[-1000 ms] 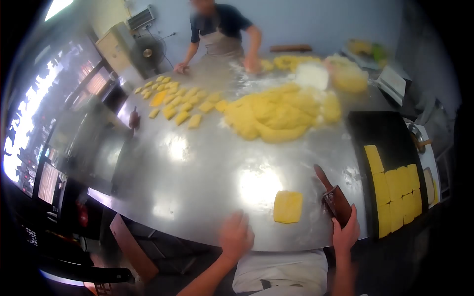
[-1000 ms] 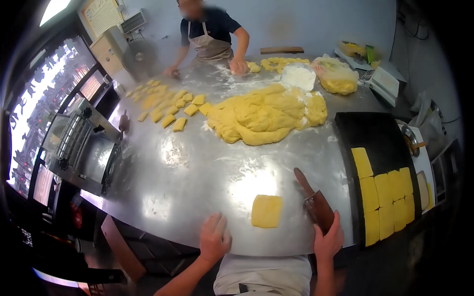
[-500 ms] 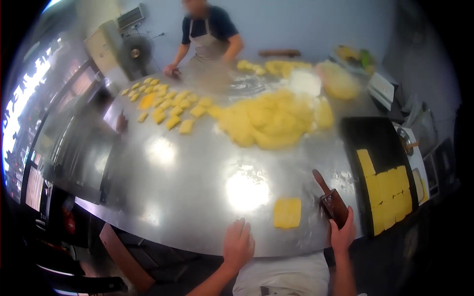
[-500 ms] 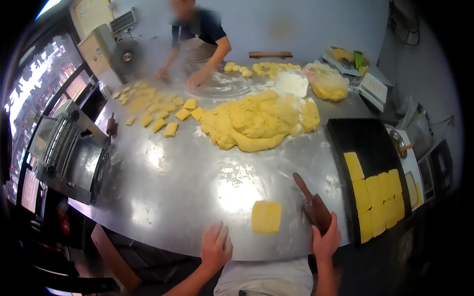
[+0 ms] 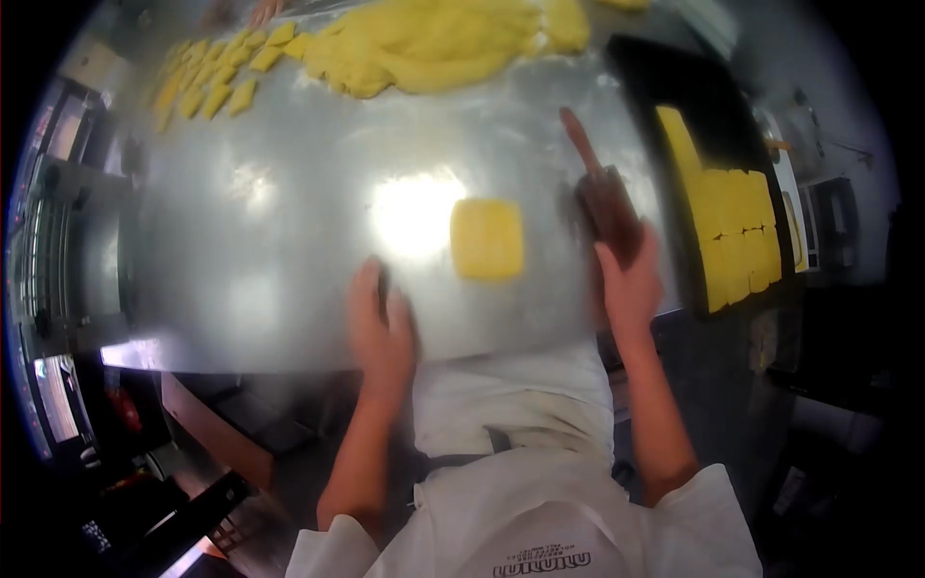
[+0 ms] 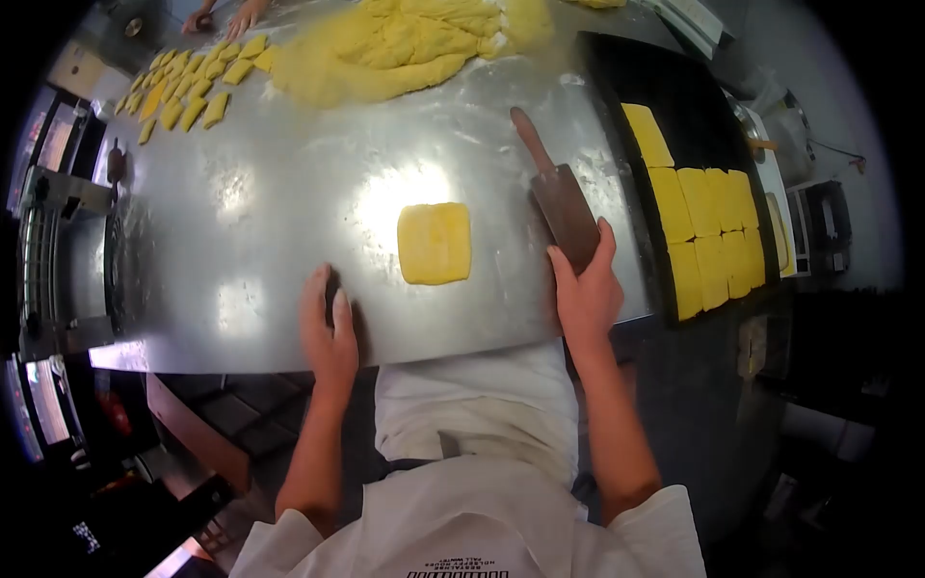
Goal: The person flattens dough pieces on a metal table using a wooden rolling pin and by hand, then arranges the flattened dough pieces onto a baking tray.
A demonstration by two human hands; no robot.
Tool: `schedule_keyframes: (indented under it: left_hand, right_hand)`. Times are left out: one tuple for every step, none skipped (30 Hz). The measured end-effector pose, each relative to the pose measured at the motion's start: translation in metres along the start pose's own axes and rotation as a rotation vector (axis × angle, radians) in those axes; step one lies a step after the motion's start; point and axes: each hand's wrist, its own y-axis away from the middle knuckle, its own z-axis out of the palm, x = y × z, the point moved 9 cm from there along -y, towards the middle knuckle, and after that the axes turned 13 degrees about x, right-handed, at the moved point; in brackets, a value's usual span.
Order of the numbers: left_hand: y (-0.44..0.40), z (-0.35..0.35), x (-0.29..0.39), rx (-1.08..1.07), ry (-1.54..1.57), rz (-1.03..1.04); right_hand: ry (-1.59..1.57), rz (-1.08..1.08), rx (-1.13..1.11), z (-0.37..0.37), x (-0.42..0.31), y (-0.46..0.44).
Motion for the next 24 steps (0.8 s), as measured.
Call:
schedule_keyframes:
  left_hand:
    - [-0.001,0.006,0.003,0.014,0.087,-0.046]
    - [-0.006,0.017,0.010,0.033,0.176,-0.083]
    - [-0.010,0.028,0.016,0.045,0.264,-0.119]
    - [-0.014,0.041,0.020,0.026,0.299,-0.148]
    - [-0.017,0.055,0.024,0.002,0.336,-0.179]
    - [-0.022,0.066,0.031,-0.034,0.346,-0.170]
    - [-0.025,0.078,0.036,-0.034,0.394,-0.198]
    - [-0.026,0.088,0.042,-0.011,0.370,-0.160]
    - [-0.025,0.096,0.048,0.009,0.346,-0.121]
    - [-0.022,0.102,0.052,-0.012,0.385,-0.151]
    - [-0.016,0.107,0.056,-0.036,0.420,-0.185]
    - [-0.012,0.112,0.059,-0.062,0.455,-0.216]
    - [-0.010,0.111,0.060,-0.047,0.478,-0.236]
    - [-0.008,0.111,0.061,-0.036,0.504,-0.254]
    - [-0.006,0.109,0.062,-0.029,0.531,-0.275]
    - [-0.005,0.105,0.063,-0.016,0.606,-0.312]
    - [-0.010,0.103,0.065,-0.040,0.555,-0.302]
    - [-0.014,0.101,0.064,-0.055,0.505,-0.296]
    - [-0.018,0.099,0.064,-0.069,0.452,-0.294]
    - [-0.025,0.094,0.074,-0.069,0.340,-0.207]
    - [-0.031,0.097,0.078,-0.068,0.192,-0.079]
    - [-0.035,0.106,0.082,-0.069,0.044,0.050]
    - [-0.035,0.115,0.087,-0.074,-0.105,0.178]
    - [-0.032,0.126,0.091,-0.092,-0.146,0.252]
  right_hand:
    - [-0.093,-0.028,-0.028,0.007,0.000,-0.003]
    - [-0.192,-0.057,-0.052,0.018,0.003,-0.006]
    - [-0.289,-0.078,-0.078,0.028,0.007,-0.008]
    - [-0.394,-0.037,-0.181,0.046,0.016,-0.009]
    - [-0.478,0.150,-0.300,0.048,0.020,0.001]
    - [-0.558,0.334,-0.416,0.046,0.007,0.016]
    - [-0.662,0.382,-0.412,0.050,-0.006,0.030]
    - [-0.767,0.429,-0.407,0.053,-0.019,0.044]
    - [-0.813,0.420,-0.406,0.062,-0.021,0.050]
    - [-0.859,0.411,-0.406,0.068,-0.028,0.057]
    - [-0.908,0.470,-0.466,0.073,-0.031,0.068]
    - [-0.911,0.561,-0.533,0.065,-0.045,0.077]
    - [-0.927,0.578,-0.558,0.066,-0.043,0.079]
    - [-0.943,0.596,-0.580,0.068,-0.041,0.080]
    - [-0.957,0.615,-0.598,0.068,-0.039,0.081]
    - [-0.920,0.600,-0.674,0.065,-0.030,0.074]
    - [-0.878,0.484,-0.608,0.063,-0.017,0.058]
    - [-0.830,0.363,-0.548,0.068,0.000,0.046]
    - [-0.779,0.243,-0.493,0.067,0.013,0.032]
    - [-0.611,0.021,-0.411,0.053,0.023,0.010]
    - [-0.442,-0.197,-0.325,0.042,0.025,-0.003]
    - [-0.254,-0.180,-0.306,0.022,0.019,-0.011]
    - [-0.080,-0.129,-0.335,0.006,0.007,-0.014]
    - [-0.050,-0.178,-0.296,0.005,0.007,-0.017]
